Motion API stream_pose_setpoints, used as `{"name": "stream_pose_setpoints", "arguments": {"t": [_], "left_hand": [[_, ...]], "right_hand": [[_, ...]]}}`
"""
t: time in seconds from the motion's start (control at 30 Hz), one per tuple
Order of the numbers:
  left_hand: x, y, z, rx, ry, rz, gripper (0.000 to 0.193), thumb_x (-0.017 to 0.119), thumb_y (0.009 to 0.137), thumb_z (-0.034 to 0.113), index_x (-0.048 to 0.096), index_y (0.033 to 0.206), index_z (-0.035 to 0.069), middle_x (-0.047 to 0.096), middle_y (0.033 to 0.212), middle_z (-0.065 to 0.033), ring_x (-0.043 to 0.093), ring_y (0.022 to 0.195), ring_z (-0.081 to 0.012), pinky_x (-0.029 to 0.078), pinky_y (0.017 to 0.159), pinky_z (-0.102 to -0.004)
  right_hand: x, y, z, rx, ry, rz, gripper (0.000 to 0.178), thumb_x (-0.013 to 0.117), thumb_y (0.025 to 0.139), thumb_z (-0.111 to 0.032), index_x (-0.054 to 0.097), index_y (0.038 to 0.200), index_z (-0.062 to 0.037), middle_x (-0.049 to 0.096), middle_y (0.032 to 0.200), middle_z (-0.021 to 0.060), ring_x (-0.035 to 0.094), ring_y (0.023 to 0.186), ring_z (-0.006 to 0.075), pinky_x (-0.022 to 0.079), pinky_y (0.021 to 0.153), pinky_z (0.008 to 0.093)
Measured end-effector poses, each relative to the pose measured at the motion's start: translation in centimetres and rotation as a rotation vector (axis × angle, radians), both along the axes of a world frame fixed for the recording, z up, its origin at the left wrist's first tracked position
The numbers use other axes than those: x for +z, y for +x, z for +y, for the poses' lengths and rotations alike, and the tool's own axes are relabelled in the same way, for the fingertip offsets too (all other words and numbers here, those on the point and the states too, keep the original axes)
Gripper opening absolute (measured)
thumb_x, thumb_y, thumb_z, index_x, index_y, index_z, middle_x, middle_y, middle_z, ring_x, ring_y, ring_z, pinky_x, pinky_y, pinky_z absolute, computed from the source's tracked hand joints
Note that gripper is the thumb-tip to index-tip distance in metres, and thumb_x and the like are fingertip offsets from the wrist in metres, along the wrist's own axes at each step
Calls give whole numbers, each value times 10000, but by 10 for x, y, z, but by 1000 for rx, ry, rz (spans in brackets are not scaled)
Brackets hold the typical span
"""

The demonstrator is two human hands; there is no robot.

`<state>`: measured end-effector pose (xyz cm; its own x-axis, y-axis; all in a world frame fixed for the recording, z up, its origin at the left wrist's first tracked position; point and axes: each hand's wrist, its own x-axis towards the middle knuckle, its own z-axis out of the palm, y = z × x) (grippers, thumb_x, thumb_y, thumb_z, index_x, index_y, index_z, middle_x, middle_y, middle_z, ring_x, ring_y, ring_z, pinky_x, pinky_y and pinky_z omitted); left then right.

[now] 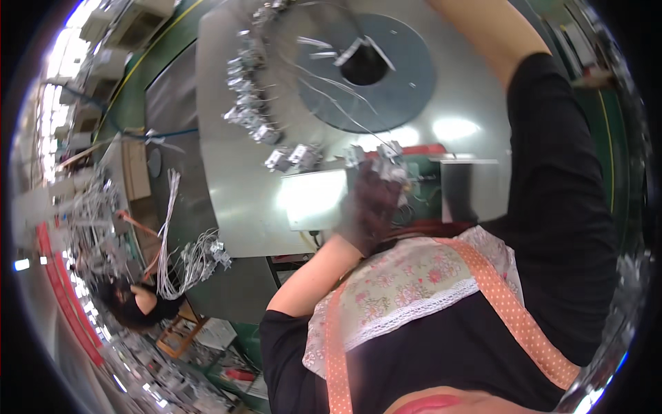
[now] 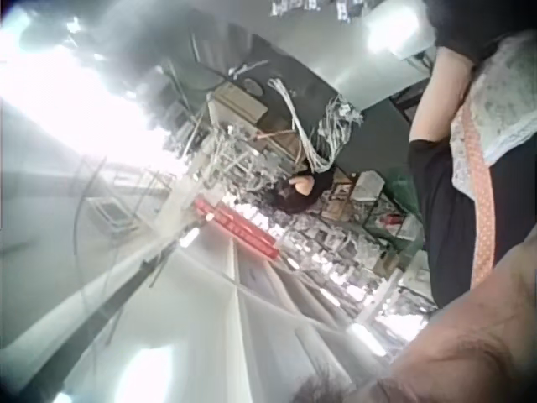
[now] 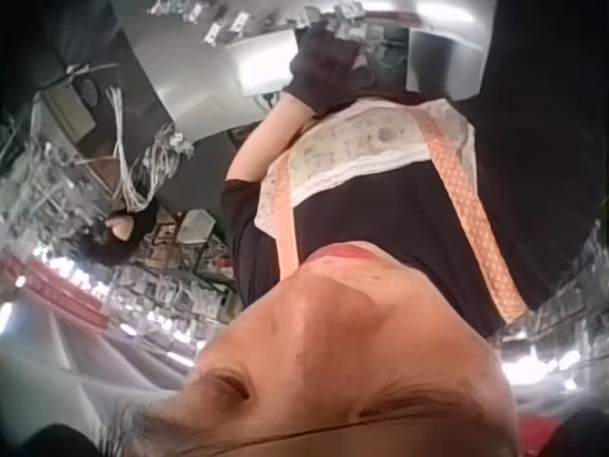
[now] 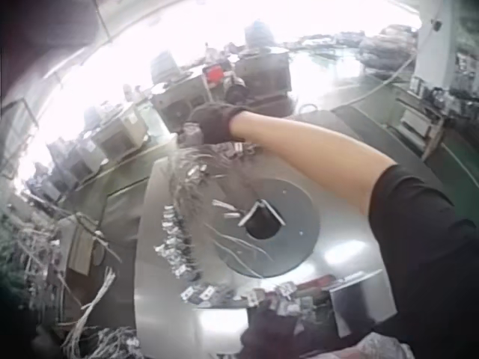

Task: The person picks up a wire with a metal component from a pile, places the component into a machine, and presses it down. They then remove the component and place it onto a separate pile on the table.

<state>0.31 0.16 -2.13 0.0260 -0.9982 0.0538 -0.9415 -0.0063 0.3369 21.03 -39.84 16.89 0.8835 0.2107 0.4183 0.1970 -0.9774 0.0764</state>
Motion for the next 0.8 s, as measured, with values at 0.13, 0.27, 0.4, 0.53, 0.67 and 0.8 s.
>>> {"name": "stream_pose_setpoints", "arguments": {"t": [0.13, 0.27, 0.4, 0.53, 0.67, 0.8], "left_hand": [[2, 3, 3, 59, 61, -63, 354, 449, 1054, 226, 651, 1224, -10, 612, 1339, -219, 517, 1306, -391, 394, 1133, -449], [-2, -2, -2, 50, 77, -102, 462, 360, 1064, 296, 652, 1276, 8, 578, 1408, -210, 439, 1388, -395, 347, 1173, -454], [-5, -1, 3, 89, 141, -83, 457, 358, 1056, 289, 635, 1299, 18, 565, 1417, -221, 438, 1388, -400, 338, 1182, -450], [6, 0, 1, 5, -81, -164, 588, 657, 917, 396, 573, 1346, 2, 647, 1299, -206, 588, 1264, -362, 369, 1151, -502], [18, 0, 1, -46, 1, -151, 500, 478, 985, 311, 527, 1369, -5, 586, 1399, -187, 515, 1336, -362, 337, 1184, -468], [18, 1, 1, -45, -34, -108, 531, 614, 920, 319, 539, 1343, 7, 600, 1358, -208, 535, 1318, -373, 346, 1172, -495]], "right_hand": [[16, -46, 63, -370, 147, 30, 396, 617, 849, -357, 778, 1032, -46, 733, 1054, 234, 709, 1036, 380, 535, 935, 467], [7, -56, 42, -492, 124, 2, 468, 556, 900, -425, 774, 1058, -42, 725, 1089, 238, 710, 1055, 369, 537, 929, 467], [1, -68, 40, -499, 167, -23, 491, 576, 880, -454, 772, 1063, -43, 728, 1083, 227, 714, 1041, 364, 549, 893, 462], [24, -86, 58, -719, 212, 237, 505, 588, 865, -469, 773, 1053, -39, 732, 1074, 221, 714, 1034, 368, 546, 900, 460], [53, -102, 69, -1005, 271, 582, 525, 603, 845, -490, 774, 1038, -33, 737, 1062, 213, 714, 1025, 373, 541, 910, 457], [0, -170, 31, -591, 377, 27, 672, 698, 781, -493, 674, 1222, 15, 672, 1224, 271, 648, 1152, 395, 502, 995, 425]]}}
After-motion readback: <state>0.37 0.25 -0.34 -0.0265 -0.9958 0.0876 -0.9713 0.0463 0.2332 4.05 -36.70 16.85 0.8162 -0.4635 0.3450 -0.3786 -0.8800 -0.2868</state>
